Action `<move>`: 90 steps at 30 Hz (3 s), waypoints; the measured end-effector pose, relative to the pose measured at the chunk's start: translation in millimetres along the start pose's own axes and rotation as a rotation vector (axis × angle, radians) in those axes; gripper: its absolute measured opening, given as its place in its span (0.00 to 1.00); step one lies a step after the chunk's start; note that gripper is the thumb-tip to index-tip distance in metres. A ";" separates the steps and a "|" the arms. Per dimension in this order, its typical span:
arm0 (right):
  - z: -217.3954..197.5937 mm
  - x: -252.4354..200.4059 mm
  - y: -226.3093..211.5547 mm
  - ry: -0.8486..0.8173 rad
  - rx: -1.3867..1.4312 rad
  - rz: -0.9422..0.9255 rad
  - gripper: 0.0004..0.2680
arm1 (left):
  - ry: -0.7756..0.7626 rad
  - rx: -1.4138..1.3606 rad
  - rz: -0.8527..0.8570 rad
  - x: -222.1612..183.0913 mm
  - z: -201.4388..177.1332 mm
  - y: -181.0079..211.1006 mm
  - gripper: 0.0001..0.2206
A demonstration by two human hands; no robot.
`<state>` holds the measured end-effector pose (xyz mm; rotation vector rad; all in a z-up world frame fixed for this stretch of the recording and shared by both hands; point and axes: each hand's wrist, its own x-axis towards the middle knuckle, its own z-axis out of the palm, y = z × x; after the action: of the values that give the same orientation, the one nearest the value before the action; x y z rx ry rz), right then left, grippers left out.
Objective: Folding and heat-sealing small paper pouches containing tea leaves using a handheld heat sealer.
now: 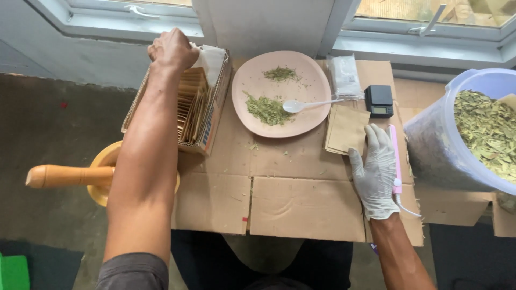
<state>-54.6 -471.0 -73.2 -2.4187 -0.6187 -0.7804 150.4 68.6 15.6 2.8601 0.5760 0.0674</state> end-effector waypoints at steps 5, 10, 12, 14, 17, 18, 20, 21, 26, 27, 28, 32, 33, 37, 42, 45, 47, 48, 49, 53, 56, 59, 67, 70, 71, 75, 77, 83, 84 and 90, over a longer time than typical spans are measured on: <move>0.7 1.5 1.5 0.007 -0.013 0.001 0.23 | -0.106 -0.001 -0.058 25.8 24.5 -15.3 0.05; -2.6 5.4 -2.3 0.002 0.000 -0.005 0.23 | -0.221 -0.102 -0.085 8.6 4.5 -6.8 0.16; -3.3 6.1 -4.6 0.006 0.021 -0.005 0.22 | -0.253 -0.081 -0.069 8.7 5.1 -8.5 0.15; -5.2 8.5 -5.3 0.000 0.022 -0.008 0.22 | -0.305 -0.089 -0.072 2.3 7.8 -13.2 0.13; -5.9 9.1 -6.4 -0.002 0.017 -0.014 0.22 | -0.392 -0.086 -0.088 -20.3 -9.0 -6.7 0.12; -5.8 8.9 -7.2 -0.001 0.009 -0.017 0.22 | -0.431 -0.079 -0.102 -30.9 -17.7 -3.4 0.14; -4.9 8.0 -6.0 -0.001 0.013 -0.021 0.22 | -0.467 -0.010 -0.070 -30.8 -17.1 -6.2 0.15; -4.1 8.6 -5.1 0.005 0.012 -0.025 0.22 | -0.500 0.058 -0.032 -29.9 -18.0 -7.0 0.16; -3.7 9.4 -4.9 0.005 0.044 -0.031 0.23 | -0.508 0.153 -0.026 -48.1 -18.3 -4.2 0.17; -4.8 8.8 -5.1 0.009 0.040 -0.024 0.22 | -0.510 0.144 -0.019 -49.2 -15.7 -3.4 0.19; -1.4 6.2 -0.2 0.014 0.039 -0.023 0.22 | -0.507 0.144 -0.016 -38.7 -2.0 -8.8 0.19; 3.3 0.8 7.7 0.033 0.008 0.014 0.24 | -0.287 0.146 0.010 -21.1 28.1 -23.2 0.10; 2.6 2.0 7.2 0.033 0.012 0.014 0.24 | -0.254 0.112 0.022 -20.7 27.6 -23.2 0.09; 6.9 -0.2 12.5 0.040 0.013 0.035 0.24 | -0.208 0.016 0.022 -14.6 32.6 -31.8 0.09; 8.0 -1.4 14.0 0.035 -0.008 0.053 0.24 | -0.183 -0.042 0.021 -25.2 19.4 -21.1 0.10; 7.1 1.0 11.0 0.036 -0.010 0.049 0.24 | -0.156 -0.032 0.010 -12.9 30.3 -20.4 0.12; 9.2 -1.0 14.4 0.036 -0.016 0.053 0.24 | -0.169 -0.038 0.008 -25.8 19.1 -11.2 0.12; 10.4 -1.4 16.2 0.037 -0.020 0.057 0.24 | -0.180 -0.042 0.006 -32.0 12.8 -6.7 0.12; 11.0 -1.4 17.4 0.038 -0.019 0.055 0.24 | -0.179 -0.043 0.005 -26.2 18.7 -8.6 0.12; 15.6 -4.4 24.9 0.044 -0.023 0.053 0.24 | -0.194 -0.066 -0.061 -18.8 33.0 -11.1 0.22; 20.0 -3.9 32.9 0.054 -0.017 0.052 0.24 | -0.172 -0.066 -0.060 -15.1 44.6 -13.4 0.23; 19.4 -4.6 31.9 0.056 -0.015 0.044 0.24 | -0.172 -0.049 -0.030 -21.8 49.2 -13.8 0.24; 14.4 3.7 25.4 0.048 0.005 -0.002 0.24 | -0.087 -0.018 0.003 2.5 70.2 -31.7 0.26; 7.8 7.4 14.1 0.050 0.030 -0.029 0.24 | -0.104 0.057 0.016 -1.4 82.0 -32.6 0.26; 8.4 6.5 14.7 0.053 0.014 -0.027 0.24 | -0.112 0.078 0.032 -8.5 79.5 -30.5 0.25; 13.5 3.5 23.7 0.070 0.003 -0.035 0.24 | -0.125 0.090 0.081 -21.1 70.9 -31.1 0.23; 12.3 2.2 21.1 0.081 -0.004 -0.031 0.24 | -0.127 0.065 0.046 -14.8 76.1 -31.9 0.23; 16.6 -5.8 30.8 0.090 -0.009 0.001 0.24 | -0.134 -0.031 -0.013 -7.4 63.7 -33.0 0.19; 19.2 -7.1 34.8 0.090 -0.005 0.009 0.24 | -0.121 -0.043 -0.009 -8.0 58.3 -32.5 0.17; 16.2 -8.9 28.7 0.076 -0.017 0.060 0.24 | -0.179 -0.060 -0.007 -30.5 31.9 -1.7 0.20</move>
<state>-38.7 -485.6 -99.7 -2.3991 -0.5093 -0.8520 124.4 51.7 -15.9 2.7679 0.5379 -0.1676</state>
